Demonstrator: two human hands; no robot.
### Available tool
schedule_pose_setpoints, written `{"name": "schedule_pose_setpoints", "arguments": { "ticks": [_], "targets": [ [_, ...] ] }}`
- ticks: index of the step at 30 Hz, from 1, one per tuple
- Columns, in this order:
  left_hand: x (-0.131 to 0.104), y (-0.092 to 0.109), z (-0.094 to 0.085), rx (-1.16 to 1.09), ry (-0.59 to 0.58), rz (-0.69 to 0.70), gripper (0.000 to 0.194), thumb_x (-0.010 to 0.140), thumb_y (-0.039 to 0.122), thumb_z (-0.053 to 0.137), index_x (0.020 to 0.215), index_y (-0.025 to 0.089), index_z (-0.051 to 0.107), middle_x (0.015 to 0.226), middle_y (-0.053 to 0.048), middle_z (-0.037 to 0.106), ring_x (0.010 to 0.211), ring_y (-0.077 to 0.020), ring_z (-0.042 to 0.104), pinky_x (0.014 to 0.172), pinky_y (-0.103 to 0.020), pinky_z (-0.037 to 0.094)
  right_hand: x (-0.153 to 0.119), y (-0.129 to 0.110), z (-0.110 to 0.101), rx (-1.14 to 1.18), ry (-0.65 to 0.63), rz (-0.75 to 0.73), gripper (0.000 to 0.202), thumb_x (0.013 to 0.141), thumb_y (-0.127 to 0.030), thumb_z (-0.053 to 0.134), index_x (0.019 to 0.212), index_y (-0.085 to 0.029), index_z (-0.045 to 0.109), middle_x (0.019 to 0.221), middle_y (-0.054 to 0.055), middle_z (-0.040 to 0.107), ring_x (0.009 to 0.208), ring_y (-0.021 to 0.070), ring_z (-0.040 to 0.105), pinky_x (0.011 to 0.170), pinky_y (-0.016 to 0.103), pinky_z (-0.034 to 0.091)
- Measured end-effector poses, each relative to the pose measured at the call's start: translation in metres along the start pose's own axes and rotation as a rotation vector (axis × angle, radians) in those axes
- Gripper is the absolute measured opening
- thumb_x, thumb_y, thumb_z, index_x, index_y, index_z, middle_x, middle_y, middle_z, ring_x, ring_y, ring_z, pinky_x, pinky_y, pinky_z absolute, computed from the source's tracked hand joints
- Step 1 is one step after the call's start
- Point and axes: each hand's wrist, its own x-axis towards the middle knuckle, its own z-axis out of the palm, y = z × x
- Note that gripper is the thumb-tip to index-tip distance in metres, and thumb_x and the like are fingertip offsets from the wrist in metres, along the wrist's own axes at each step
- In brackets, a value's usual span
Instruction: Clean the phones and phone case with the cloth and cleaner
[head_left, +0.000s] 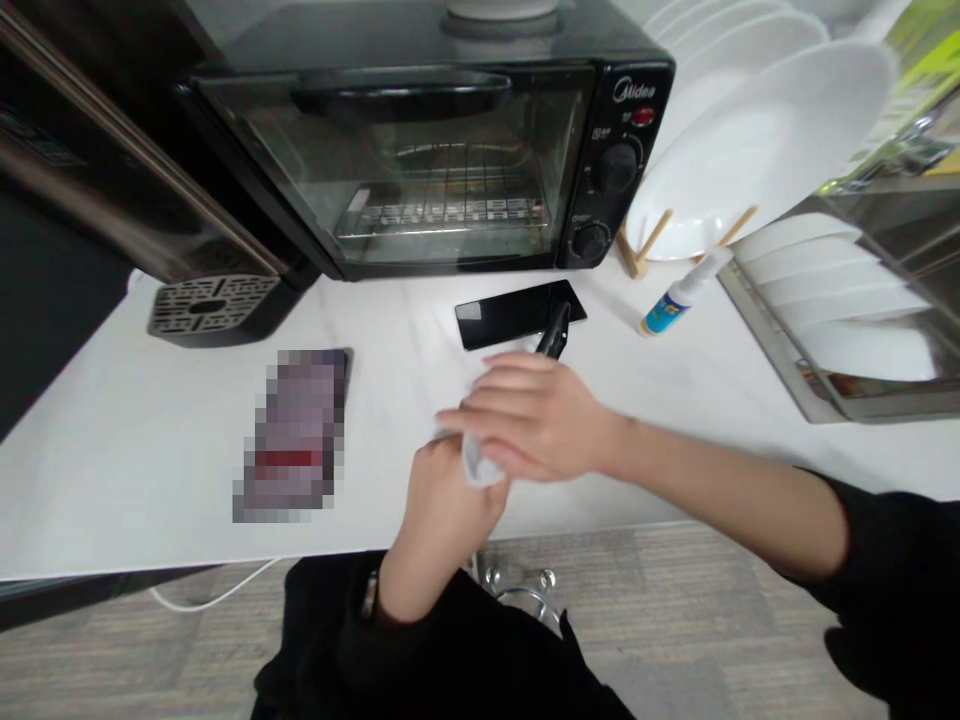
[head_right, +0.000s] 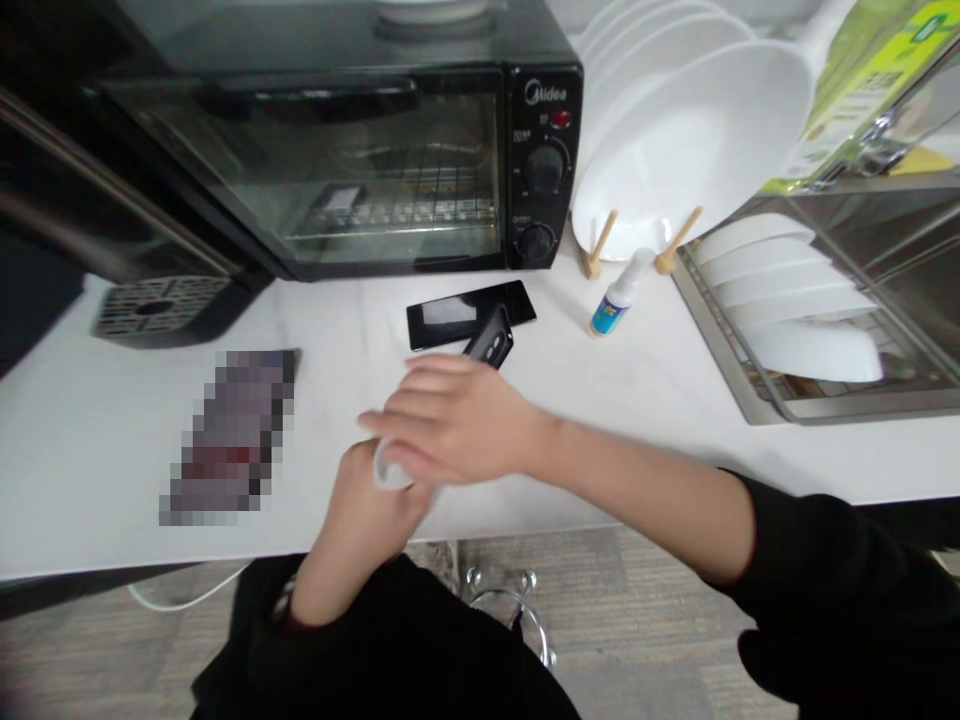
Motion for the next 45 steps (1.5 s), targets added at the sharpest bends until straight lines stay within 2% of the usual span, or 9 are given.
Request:
{"name": "schedule_pose_setpoints", "arguments": {
  "ticks": [3, 6, 13, 18, 22, 26, 31, 36, 45],
  "targets": [
    [0.005, 0.007, -0.006, -0.149, 0.125, 0.040, 0.017, 0.097, 0.020, 0.058, 0.086, 0.018, 0.071, 0.075, -0.003, 0.068, 0.064, -0.0156, 0.064, 0.059, -0.028, 0.047, -0.008, 0.025, -0.009, 0.017, 0.115, 0.334, 0.051, 0.111, -0.036, 0.028, 0.103, -0.021, 0.076, 0.094, 0.004, 0.078, 0.091, 0.0211, 0.067, 0.099, 0.044, 0.046],
    [0.017, 0.020, -0.017, -0.416, 0.453, 0.023, 0.015, 0.098, 0.017, 0.062, 0.102, 0.021, 0.076, 0.095, -0.003, 0.068, 0.085, -0.0137, 0.068, 0.072, -0.026, 0.055, -0.011, 0.031, -0.016, 0.250, 0.237, 0.534, 0.063, 0.112, -0.043, 0.019, 0.097, -0.022, 0.076, 0.091, 0.005, 0.078, 0.090, 0.0212, 0.068, 0.099, 0.047, 0.045],
    [0.042, 0.042, -0.031, -0.475, 0.574, 0.127, 0.021, 0.102, 0.020, 0.058, 0.118, 0.021, 0.071, 0.132, -0.006, 0.073, 0.131, -0.0196, 0.065, 0.114, -0.037, 0.052, 0.012, -0.026, -0.007, 0.652, 0.591, 0.834, 0.062, 0.110, -0.056, 0.017, 0.120, -0.028, 0.071, 0.118, 0.006, 0.075, 0.115, 0.0229, 0.069, 0.098, 0.041, 0.055],
    [0.050, 0.049, -0.036, -0.263, 0.462, 0.080, 0.029, 0.104, 0.019, 0.047, 0.126, 0.018, 0.066, 0.152, -0.011, 0.059, 0.140, -0.0249, 0.057, 0.112, -0.040, 0.053, 0.032, -0.035, -0.018, 0.442, 0.759, 0.652, 0.045, 0.111, -0.041, 0.024, 0.132, -0.027, 0.061, 0.135, 0.010, 0.065, 0.129, 0.0264, 0.061, 0.109, 0.048, 0.050],
    [0.055, 0.053, -0.041, -0.023, 0.277, 0.062, 0.019, 0.095, 0.015, 0.052, 0.098, 0.014, 0.070, 0.100, -0.012, 0.077, 0.082, -0.0238, 0.074, 0.067, -0.034, 0.057, 0.043, -0.023, -0.042, 0.032, 0.485, 0.366, 0.040, 0.109, -0.037, 0.032, 0.110, -0.027, 0.070, 0.118, 0.007, 0.072, 0.117, 0.0281, 0.063, 0.106, 0.050, 0.046],
    [0.055, 0.052, -0.044, 0.109, 0.260, 0.031, 0.018, 0.093, 0.014, 0.052, 0.083, 0.015, 0.068, 0.077, -0.008, 0.072, 0.067, -0.0228, 0.069, 0.058, -0.033, 0.050, 0.037, 0.004, -0.048, -0.149, 0.309, 0.018, 0.041, 0.109, -0.040, 0.032, 0.107, -0.022, 0.068, 0.099, 0.006, 0.075, 0.090, 0.0242, 0.067, 0.077, 0.043, 0.049],
    [0.048, 0.043, -0.026, -0.113, 0.260, 0.060, 0.027, 0.100, 0.022, 0.056, 0.125, 0.018, 0.064, 0.114, -0.010, 0.076, 0.099, -0.0229, 0.074, 0.077, -0.031, 0.057, 0.021, 0.015, -0.036, -0.029, 0.595, 0.190, 0.040, 0.108, -0.035, 0.032, 0.090, -0.022, 0.064, 0.085, 0.006, 0.065, 0.081, 0.0216, 0.062, 0.071, 0.040, 0.047],
    [0.038, 0.033, -0.006, -0.035, -0.027, 0.040, 0.020, 0.094, 0.009, 0.053, 0.092, 0.019, 0.070, 0.077, -0.005, 0.075, 0.069, -0.0218, 0.072, 0.063, -0.030, 0.052, 0.020, 0.004, -0.043, -0.226, 0.499, -0.032, 0.040, 0.108, -0.037, 0.030, 0.089, -0.027, 0.063, 0.086, 0.002, 0.068, 0.080, 0.0210, 0.061, 0.069, 0.041, 0.044],
    [0.022, 0.043, -0.006, 0.044, 0.100, -0.002, 0.028, 0.091, 0.002, 0.048, 0.086, 0.019, 0.068, 0.072, -0.003, 0.073, 0.060, -0.0196, 0.069, 0.055, -0.029, 0.047, 0.021, -0.002, -0.046, -0.135, 0.451, 0.114, 0.048, 0.110, -0.039, 0.023, 0.084, -0.026, 0.060, 0.076, 0.002, 0.065, 0.076, 0.0215, 0.059, 0.074, 0.043, 0.043]
  ]
}}
